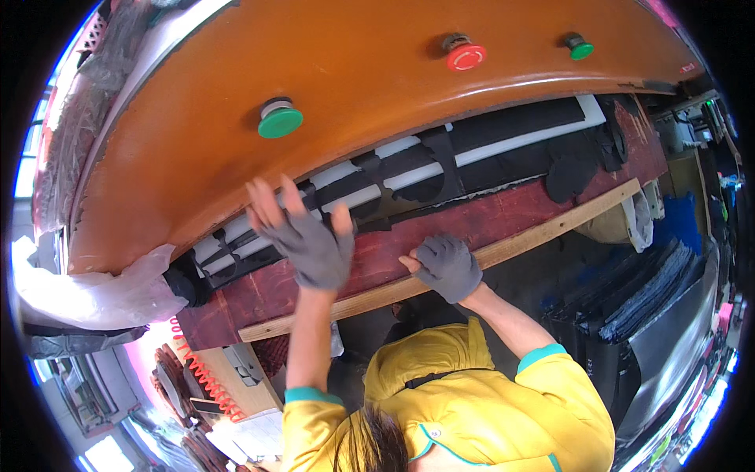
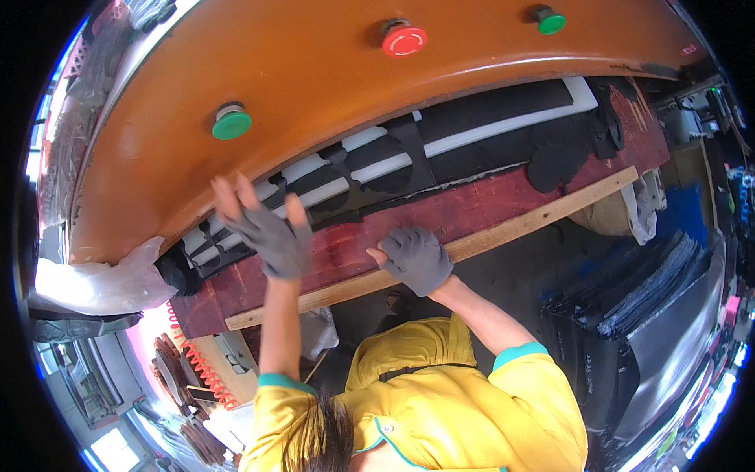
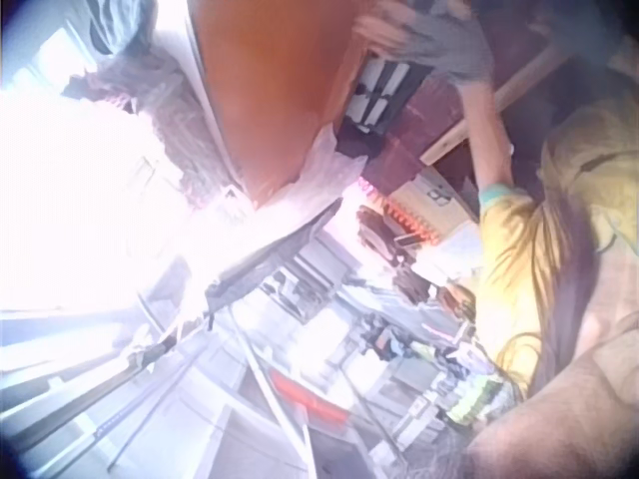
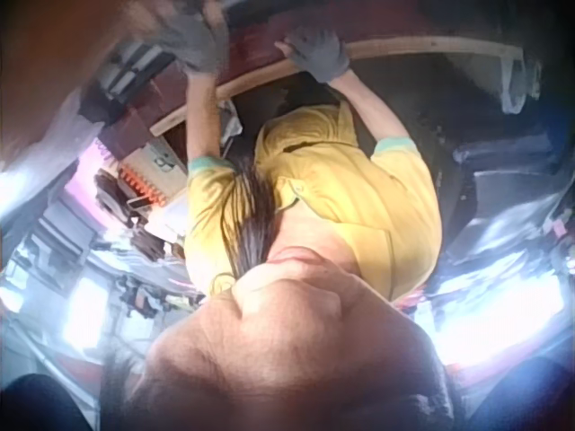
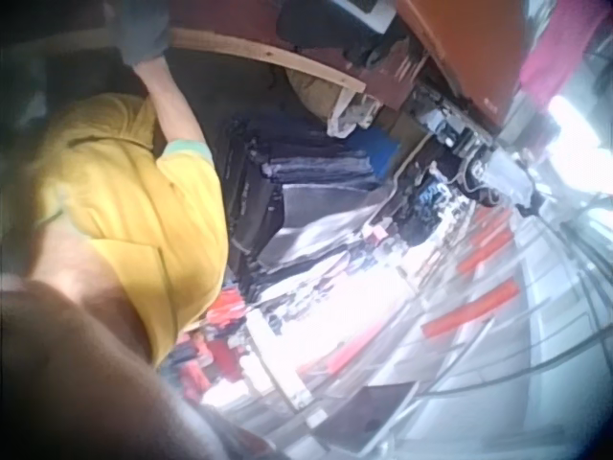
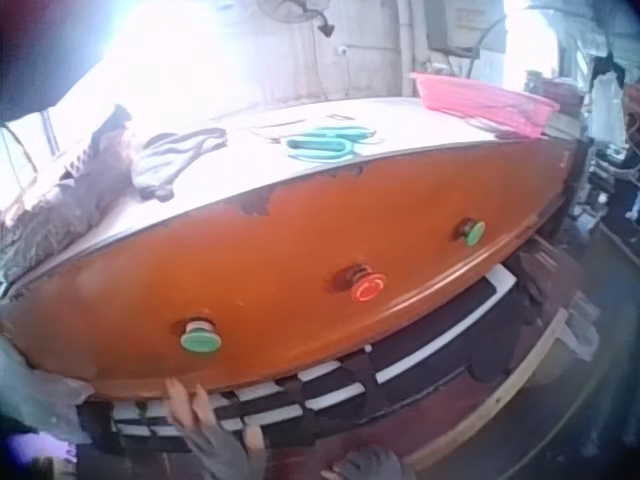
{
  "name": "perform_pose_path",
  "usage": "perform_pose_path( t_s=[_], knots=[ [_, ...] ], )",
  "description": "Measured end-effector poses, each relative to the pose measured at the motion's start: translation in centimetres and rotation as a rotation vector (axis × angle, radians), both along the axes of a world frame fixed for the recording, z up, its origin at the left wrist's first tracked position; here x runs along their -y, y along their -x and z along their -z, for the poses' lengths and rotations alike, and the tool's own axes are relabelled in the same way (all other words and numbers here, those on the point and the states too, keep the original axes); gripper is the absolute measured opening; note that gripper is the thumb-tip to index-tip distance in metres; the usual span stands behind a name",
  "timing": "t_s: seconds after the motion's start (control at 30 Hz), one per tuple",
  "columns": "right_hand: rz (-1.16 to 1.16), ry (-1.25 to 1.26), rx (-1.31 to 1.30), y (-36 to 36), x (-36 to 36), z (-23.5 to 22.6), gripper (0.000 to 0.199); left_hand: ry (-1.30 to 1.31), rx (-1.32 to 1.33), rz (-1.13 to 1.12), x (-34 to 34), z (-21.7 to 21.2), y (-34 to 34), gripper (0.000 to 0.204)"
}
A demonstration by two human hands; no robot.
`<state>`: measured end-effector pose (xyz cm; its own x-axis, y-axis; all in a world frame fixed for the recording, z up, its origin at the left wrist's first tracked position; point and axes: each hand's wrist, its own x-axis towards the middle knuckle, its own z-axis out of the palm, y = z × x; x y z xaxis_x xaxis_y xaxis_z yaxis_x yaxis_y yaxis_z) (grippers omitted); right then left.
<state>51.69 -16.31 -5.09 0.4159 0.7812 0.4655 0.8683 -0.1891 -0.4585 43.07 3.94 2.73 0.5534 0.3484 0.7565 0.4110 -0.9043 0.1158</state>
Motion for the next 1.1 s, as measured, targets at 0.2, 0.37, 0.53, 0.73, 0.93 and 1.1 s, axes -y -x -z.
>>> perform_pose_path(
  t_s=[0.2, 0.37, 0.53, 0.73, 0.93, 1.1],
  knots=[
    [-0.070, 0.076, -0.046, -0.2, 0.1, 0.1, 0.033, 0.309, -0.388, -0.037, 8.4, 6.7, 9.9, 0.055],
    [-0.052, 0.073, -0.123, -0.6, -0.3, 0.2, 0.038, 0.365, -0.348, -0.055, 9.9, 9.2, 10.6, 0.034],
    [0.055, 0.106, -0.242, 0.1, -0.6, 0.2, 0.038, 0.382, -0.211, -0.040, 10.6, 8.2, 10.0, 0.014],
    [0.097, 0.168, -0.243, 1.9, 0.0, -0.8, 0.037, 0.461, -0.187, 0.013, 11.2, 7.1, 11.4, 0.015],
    [0.109, 0.232, -0.389, 4.4, 3.9, -0.7, 0.025, 0.492, -0.229, 0.080, 14.4, 7.2, 14.9, 0.017],
    [0.023, -0.224, -0.406, 3.4, 5.2, -2.0, 0.011, 0.596, -0.175, 0.120, 16.7, 6.5, 16.3, 0.021]
  ],
)
